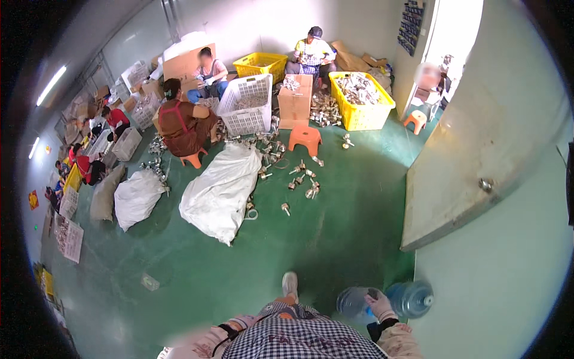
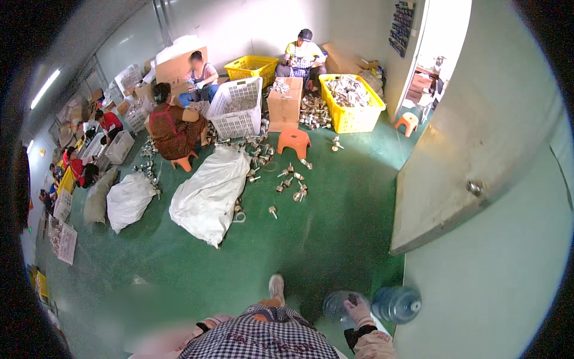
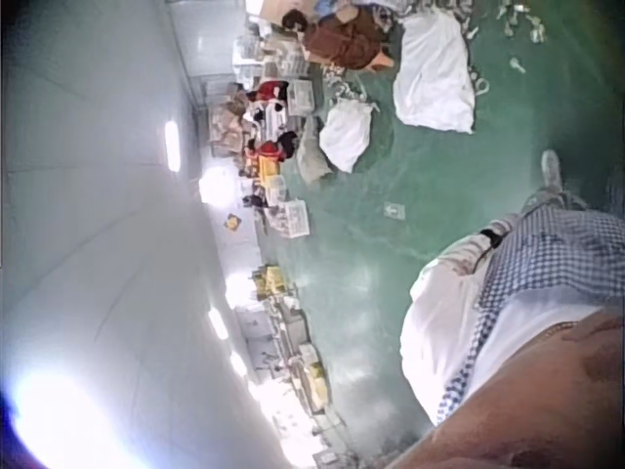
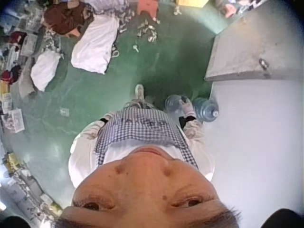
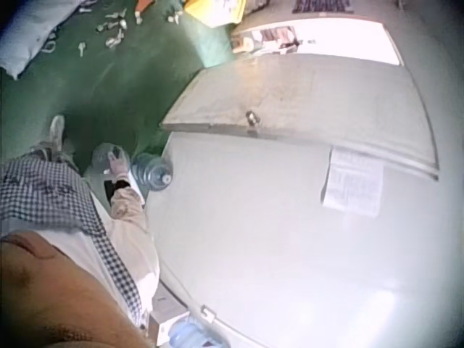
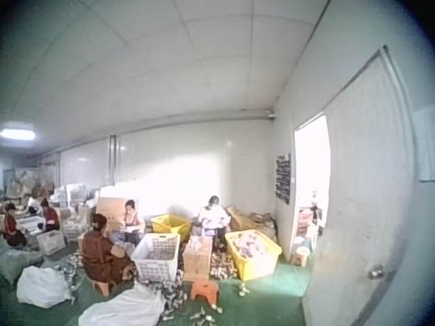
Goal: Sorting small white and silver plastic components from bulk containers into organized batches.
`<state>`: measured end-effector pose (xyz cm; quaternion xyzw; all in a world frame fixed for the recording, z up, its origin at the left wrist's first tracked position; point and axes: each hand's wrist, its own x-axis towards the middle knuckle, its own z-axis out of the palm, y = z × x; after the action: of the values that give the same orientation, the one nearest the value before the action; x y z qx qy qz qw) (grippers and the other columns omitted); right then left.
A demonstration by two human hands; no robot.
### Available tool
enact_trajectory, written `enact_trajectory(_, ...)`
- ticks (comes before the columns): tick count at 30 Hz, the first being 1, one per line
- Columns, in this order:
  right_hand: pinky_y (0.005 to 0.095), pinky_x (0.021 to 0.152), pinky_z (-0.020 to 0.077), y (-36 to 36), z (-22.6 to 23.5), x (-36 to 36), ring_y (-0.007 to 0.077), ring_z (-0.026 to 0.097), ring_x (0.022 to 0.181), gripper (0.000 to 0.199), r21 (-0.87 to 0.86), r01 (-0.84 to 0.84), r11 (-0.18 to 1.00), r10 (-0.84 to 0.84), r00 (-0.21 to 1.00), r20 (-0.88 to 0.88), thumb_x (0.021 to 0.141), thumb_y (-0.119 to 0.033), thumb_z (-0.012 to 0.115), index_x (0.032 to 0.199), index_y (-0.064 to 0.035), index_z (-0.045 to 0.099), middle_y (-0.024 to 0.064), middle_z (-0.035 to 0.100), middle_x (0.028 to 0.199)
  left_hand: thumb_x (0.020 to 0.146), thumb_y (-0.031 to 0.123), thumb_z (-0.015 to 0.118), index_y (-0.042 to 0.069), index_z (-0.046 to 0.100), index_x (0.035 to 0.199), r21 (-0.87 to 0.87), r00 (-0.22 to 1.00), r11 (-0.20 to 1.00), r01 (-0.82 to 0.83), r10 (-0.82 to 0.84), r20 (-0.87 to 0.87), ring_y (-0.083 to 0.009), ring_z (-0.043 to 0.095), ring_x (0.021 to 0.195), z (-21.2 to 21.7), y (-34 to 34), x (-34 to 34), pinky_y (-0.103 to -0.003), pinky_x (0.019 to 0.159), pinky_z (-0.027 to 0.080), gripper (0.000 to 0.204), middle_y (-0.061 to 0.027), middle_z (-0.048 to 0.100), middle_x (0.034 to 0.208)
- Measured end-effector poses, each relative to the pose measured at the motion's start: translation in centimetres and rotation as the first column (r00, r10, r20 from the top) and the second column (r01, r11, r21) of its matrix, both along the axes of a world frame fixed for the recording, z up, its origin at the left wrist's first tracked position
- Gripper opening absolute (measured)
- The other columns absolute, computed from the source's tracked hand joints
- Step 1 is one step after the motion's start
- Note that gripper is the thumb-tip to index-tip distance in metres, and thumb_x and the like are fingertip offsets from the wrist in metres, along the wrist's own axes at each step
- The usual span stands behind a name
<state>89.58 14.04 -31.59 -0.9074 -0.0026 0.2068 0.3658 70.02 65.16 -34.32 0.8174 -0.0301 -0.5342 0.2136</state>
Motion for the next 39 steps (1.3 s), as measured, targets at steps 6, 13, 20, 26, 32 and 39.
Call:
enact_trajectory(6, 0.0345, 0.085, 0.0479, 1.6, -1.2, 12.6, 0.0304, 0.061, 0.102, 0.050, -0.041, 0.060, 0.997, -0.064, 0.992, -0.105, 0.080, -0.034, 0.065, 0.117, -0.0015, 0.056, 0.0181, 0.064, 0.109, 0.093, 0.042, 0.034, 0.014, 0.048, 0.126, -0.007, 0.989, 0.991, -0.133, 0.132, -0.070, -0.0401, 0.050, 0.116, 0.4, 1.4, 18.5, -0.045, 0.096, 0.040, 0.045, -0.0189, 0.056, 0.123)
enact_trajectory(13, 0.0299, 0.087, 0.0424, 0.2, 8.6, 24.0, 0.0180, 0.054, 0.098, 0.068, -0.073, -0.005, 0.997, -0.054, 0.628, -0.777, 0.072, -0.033, 0.072, 0.128, -0.0027, 0.050, 0.0032, 0.061, 0.113, 0.093, 0.039, 0.039, 0.013, 0.052, 0.121, 0.006, 0.984, 0.988, -0.156, 0.156, -0.091, -0.0376, 0.052, 0.113, 3.8, 0.3, 37.4, -0.046, 0.094, 0.041, 0.040, -0.0184, 0.057, 0.118)
enact_trajectory(20, 0.0316, 0.075, 0.0493, 1.1, 9.3, 50.2, 0.0196, 0.059, 0.096, 0.064, -0.024, -0.117, 0.993, 0.052, 0.607, -0.793, 0.078, -0.040, 0.069, 0.126, -0.0019, 0.051, 0.0119, 0.061, 0.113, 0.093, 0.035, 0.044, 0.012, 0.056, 0.116, 0.125, 0.963, 0.962, -0.242, 0.253, -0.090, -0.0351, 0.054, 0.110, 3.3, -1.3, 54.4, -0.047, 0.093, 0.042, 0.035, -0.0179, 0.059, 0.113)
enact_trajectory(26, 0.0346, 0.092, 0.0452, 4.0, 8.7, 66.6, 0.0241, 0.050, 0.118, 0.082, 0.127, -0.177, 0.976, 0.202, 0.520, -0.830, 0.080, -0.035, 0.070, 0.142, -0.0019, 0.029, 0.0174, 0.053, 0.129, 0.092, 0.034, 0.045, 0.010, 0.056, 0.116, 0.180, 0.973, 0.959, -0.218, 0.229, -0.041, -0.0365, 0.056, 0.108, 12.5, -4.6, 71.9, -0.047, 0.090, 0.044, 0.036, -0.0177, 0.060, 0.113)
enact_trajectory(32, 0.0368, 0.101, 0.0364, 13.2, 16.5, 80.8, 0.0291, 0.047, 0.122, 0.068, 0.174, -0.373, 0.912, 0.347, 0.472, -0.810, 0.079, -0.034, 0.068, 0.136, -0.0049, 0.043, 0.0168, 0.051, 0.132, 0.087, 0.036, 0.051, 0.010, 0.062, 0.109, 0.072, 0.954, 0.957, -0.281, 0.269, 0.135, -0.0355, 0.061, 0.100, 8.9, -0.7, 82.8, -0.044, 0.084, 0.048, 0.036, -0.0160, 0.064, 0.108)
enact_trajectory(39, 0.0426, 0.086, 0.0465, 13.2, 6.4, 95.7, 0.0377, 0.059, 0.103, 0.044, -0.132, -0.690, 0.711, 0.483, 0.617, -0.621, 0.081, -0.040, 0.059, 0.110, -0.0076, 0.064, 0.0210, 0.064, 0.107, 0.074, 0.030, 0.066, 0.013, 0.067, 0.104, -0.039, 0.932, 0.932, -0.362, 0.362, 0.005, -0.0334, 0.063, 0.093, 16.2, 6.8, 99.0, -0.042, 0.080, 0.050, 0.035, -0.0150, 0.068, 0.095)
